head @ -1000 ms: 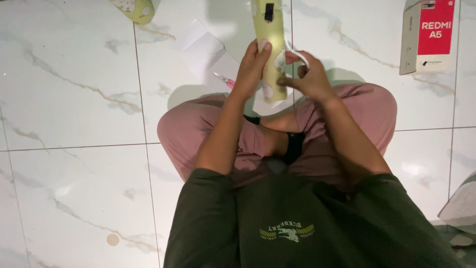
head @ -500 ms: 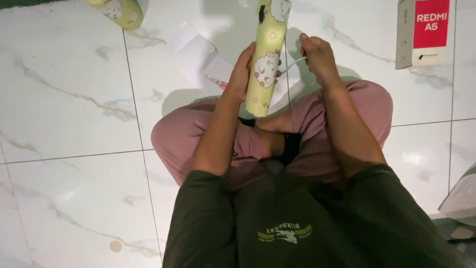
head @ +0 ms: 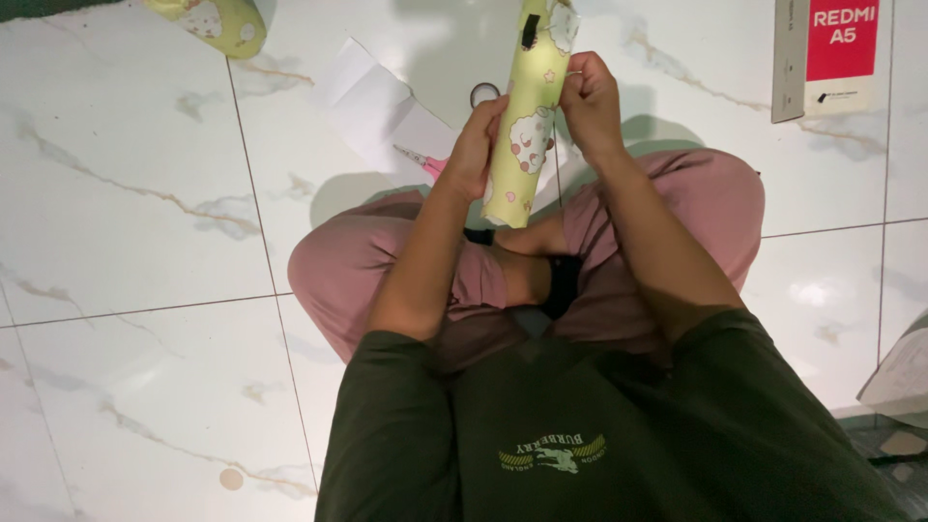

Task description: The person wraps a cylindrical object with patterned paper, folds the ends, secures them with tape, cuts the paper with scissors, and ties a ribbon around the package.

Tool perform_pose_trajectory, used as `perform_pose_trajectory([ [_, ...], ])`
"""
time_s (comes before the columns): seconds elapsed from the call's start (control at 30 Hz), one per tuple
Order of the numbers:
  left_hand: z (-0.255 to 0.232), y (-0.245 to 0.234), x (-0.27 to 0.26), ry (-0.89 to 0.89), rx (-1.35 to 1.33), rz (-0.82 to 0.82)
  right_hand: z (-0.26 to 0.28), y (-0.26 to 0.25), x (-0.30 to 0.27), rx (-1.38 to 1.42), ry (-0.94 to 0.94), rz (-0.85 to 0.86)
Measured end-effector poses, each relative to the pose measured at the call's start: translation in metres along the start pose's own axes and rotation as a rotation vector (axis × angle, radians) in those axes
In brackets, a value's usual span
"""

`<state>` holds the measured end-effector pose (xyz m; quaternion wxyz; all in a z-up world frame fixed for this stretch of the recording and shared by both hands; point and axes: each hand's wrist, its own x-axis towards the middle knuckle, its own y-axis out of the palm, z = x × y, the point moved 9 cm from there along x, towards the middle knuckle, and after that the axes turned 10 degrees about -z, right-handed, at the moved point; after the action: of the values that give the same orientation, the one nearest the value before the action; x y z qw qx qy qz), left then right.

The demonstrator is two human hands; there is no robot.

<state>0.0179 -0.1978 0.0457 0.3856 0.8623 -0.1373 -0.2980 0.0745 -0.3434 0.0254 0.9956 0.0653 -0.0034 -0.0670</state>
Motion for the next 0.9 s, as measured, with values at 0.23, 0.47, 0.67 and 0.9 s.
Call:
perform_pose_trajectory([
  [0.23,-0.017,-0.020,0.007,0.259,0.414,-0.265,0.006,-0.006,0.001,-0.252,-0.023,0.130],
  [0.47,0.007,-0.062,0.061,0.395,0.782,-0.254,0.023,-0.035,-0.018,-0.694,0.072,0.291],
  [0.67,0.045,-0.090,0.105,0.515,1.121,-0.188,0.026,-0.060,-0.027,-0.965,0.226,0.299],
  [0.9,0.038,-0.086,0.102,0.312,0.844,-0.201,0.018,-0.070,-0.010,-1.259,0.169,0.284],
])
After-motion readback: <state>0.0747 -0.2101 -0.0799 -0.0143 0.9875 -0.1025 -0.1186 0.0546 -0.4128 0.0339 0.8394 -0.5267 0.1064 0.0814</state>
